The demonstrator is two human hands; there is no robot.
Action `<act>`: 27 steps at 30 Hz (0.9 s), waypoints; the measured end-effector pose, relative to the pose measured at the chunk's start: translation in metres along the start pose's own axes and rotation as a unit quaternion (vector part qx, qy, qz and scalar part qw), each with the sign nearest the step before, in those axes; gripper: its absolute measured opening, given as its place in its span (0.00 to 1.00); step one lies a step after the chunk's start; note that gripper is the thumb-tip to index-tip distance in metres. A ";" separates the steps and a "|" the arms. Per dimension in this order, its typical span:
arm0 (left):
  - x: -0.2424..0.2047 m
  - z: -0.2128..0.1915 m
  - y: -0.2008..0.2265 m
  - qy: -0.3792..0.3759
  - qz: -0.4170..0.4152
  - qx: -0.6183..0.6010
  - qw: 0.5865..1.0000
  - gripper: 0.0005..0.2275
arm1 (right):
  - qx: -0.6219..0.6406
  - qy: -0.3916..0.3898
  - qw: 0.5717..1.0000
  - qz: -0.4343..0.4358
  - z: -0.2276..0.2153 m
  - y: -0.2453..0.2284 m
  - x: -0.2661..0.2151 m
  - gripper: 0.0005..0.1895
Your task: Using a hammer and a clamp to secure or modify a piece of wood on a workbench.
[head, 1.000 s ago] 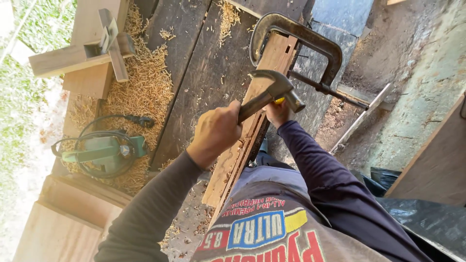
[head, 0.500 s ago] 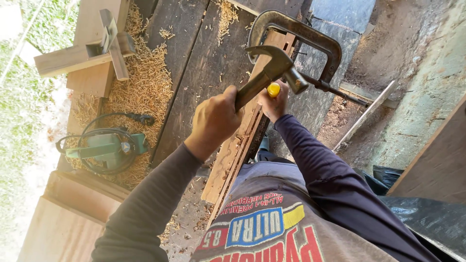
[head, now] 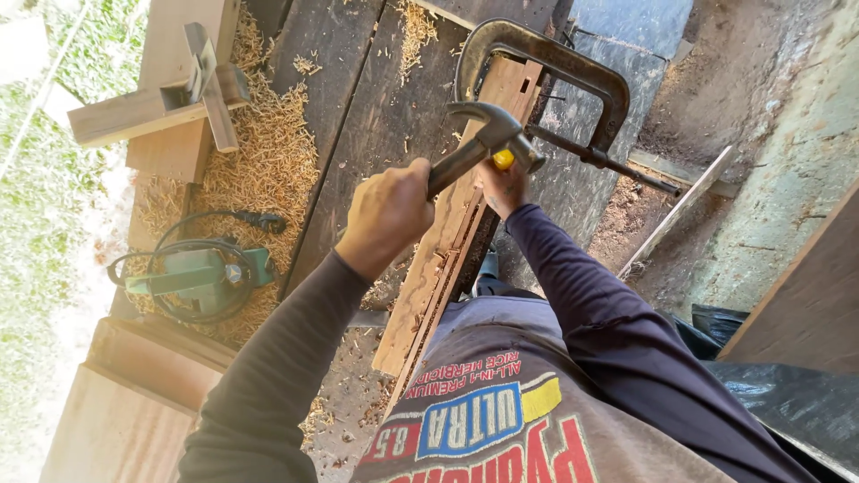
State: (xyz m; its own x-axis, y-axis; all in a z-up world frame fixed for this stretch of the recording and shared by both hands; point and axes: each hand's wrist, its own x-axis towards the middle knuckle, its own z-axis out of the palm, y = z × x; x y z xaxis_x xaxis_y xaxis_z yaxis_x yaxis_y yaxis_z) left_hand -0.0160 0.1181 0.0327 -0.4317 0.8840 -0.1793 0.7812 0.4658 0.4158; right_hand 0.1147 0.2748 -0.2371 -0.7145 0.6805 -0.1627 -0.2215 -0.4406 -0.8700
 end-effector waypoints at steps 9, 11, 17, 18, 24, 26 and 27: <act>0.003 0.003 0.002 -0.020 -0.021 -0.027 0.999 0.05 | -0.099 0.068 0.992 0.035 0.011 -0.023 -0.001 0.08; -0.001 0.013 -0.004 -0.010 -0.013 -0.023 1.000 0.05 | -0.192 0.031 0.981 0.012 -0.024 0.011 0.023 0.06; -0.019 0.011 -0.007 -0.017 -0.032 -0.083 0.996 0.06 | 0.022 0.143 0.989 -0.015 -0.033 -0.008 0.080 0.08; -0.026 0.010 -0.006 -0.020 -0.050 -0.125 0.991 0.07 | -0.152 0.124 0.978 -0.065 -0.046 -0.001 0.087 0.07; -0.087 0.024 -0.023 0.014 -0.106 -0.215 0.971 0.08 | -0.209 0.068 0.958 -0.185 0.020 -0.035 -0.018 0.13; -0.104 0.031 -0.028 0.012 -0.131 -0.222 0.966 0.08 | -0.160 0.013 0.979 -0.122 0.021 -0.065 -0.006 0.14; -0.113 0.034 -0.031 0.009 -0.156 -0.229 0.961 0.08 | -0.109 -0.042 0.992 -0.057 0.021 -0.080 0.000 0.15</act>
State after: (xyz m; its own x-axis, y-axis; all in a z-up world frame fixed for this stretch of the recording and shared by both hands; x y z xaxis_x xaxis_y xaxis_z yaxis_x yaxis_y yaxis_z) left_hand 0.0238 0.0052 0.0098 -0.6247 0.7006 -0.3448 0.3337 0.6388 0.6932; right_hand 0.1183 0.2981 -0.1581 -0.7477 0.6635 -0.0259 -0.1622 -0.2204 -0.9618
